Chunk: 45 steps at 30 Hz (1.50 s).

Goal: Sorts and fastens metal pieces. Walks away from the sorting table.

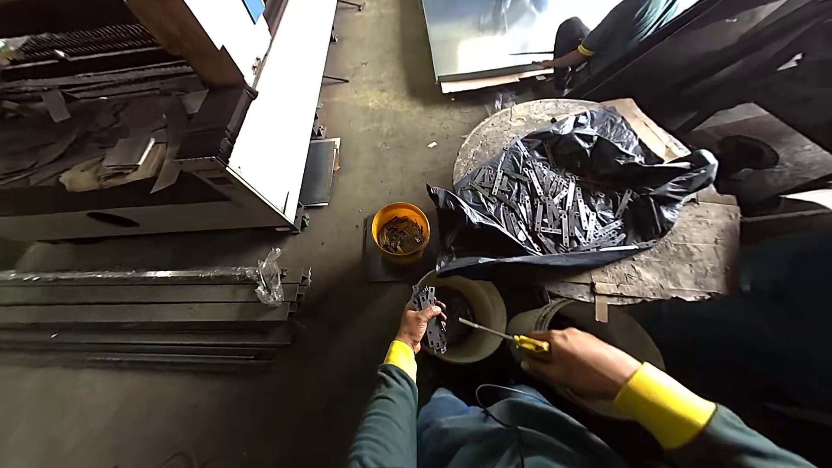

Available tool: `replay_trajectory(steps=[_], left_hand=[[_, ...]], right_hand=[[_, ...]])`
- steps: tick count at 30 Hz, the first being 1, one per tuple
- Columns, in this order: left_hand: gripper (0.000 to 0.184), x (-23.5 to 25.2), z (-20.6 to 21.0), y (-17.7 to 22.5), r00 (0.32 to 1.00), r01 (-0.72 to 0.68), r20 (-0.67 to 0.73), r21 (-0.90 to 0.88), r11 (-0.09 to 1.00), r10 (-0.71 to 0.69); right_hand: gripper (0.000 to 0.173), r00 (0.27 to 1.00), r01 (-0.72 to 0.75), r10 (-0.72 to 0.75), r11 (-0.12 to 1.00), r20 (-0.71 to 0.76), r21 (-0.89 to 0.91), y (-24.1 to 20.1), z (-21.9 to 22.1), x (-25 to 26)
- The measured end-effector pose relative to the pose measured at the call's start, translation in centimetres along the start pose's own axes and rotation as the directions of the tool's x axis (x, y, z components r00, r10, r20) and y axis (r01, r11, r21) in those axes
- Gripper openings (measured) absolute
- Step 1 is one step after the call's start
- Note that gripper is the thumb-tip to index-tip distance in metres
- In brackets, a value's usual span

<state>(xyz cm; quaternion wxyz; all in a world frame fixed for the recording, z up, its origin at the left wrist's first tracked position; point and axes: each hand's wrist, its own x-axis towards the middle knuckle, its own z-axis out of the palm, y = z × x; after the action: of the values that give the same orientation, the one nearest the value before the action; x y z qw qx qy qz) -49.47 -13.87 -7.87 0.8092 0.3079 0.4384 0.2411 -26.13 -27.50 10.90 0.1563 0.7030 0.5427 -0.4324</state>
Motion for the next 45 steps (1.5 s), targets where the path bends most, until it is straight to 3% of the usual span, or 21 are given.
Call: replay_trajectory(steps=[4,10,19,25,28,33,36,45], left_hand=[[0.030,-2.7,-0.5,-5.2,0.996,0.086,0.032,0.001,0.996,-0.086],[0.025,-5.8,0.1,-11.2,0.978,0.206,-0.003,-0.083,0.975,-0.207],[0.035,-6.2,0.3,-11.7,0.986,0.163,0.018,0.065,0.985,-0.164],[0.041,-7.0,0.2,-11.9,0.966,0.239,0.089,0.061,0.969,-0.244],[0.036,-7.1,0.4,-12.0,0.955,0.231,0.172,0.081,0.970,-0.242],[0.043,-7.0,-0.6,-12.7,0.935,0.308,0.160,0.074,0.949,-0.316],[0.045,-7.1,-0.7,-12.7,0.925,0.337,0.172,0.043,0.940,-0.339],[0.043,-6.9,-1.5,-13.1,0.949,0.306,-0.031,-0.155,0.939,-0.314]], right_hand=[[0.050,0.993,-0.032,0.047,0.991,0.108,-0.133,-0.7,-1.4,0.8],[0.052,0.940,0.012,0.080,0.964,0.332,-0.266,-1.7,0.6,2.8],[0.053,0.901,-0.018,0.158,0.944,0.405,-0.329,-2.3,-0.6,4.4],[0.055,0.899,0.045,0.169,0.883,0.404,-0.468,-4.1,-3.4,5.2],[0.056,0.876,0.095,0.161,0.866,0.454,-0.491,-4.9,-2.9,4.8],[0.055,0.885,0.045,0.195,0.868,0.422,-0.495,-3.8,-1.4,4.2],[0.054,0.856,0.026,0.196,0.908,0.478,-0.419,-2.7,-0.4,3.5],[0.057,0.908,0.003,0.131,0.948,0.398,-0.318,2.0,3.7,1.2]])
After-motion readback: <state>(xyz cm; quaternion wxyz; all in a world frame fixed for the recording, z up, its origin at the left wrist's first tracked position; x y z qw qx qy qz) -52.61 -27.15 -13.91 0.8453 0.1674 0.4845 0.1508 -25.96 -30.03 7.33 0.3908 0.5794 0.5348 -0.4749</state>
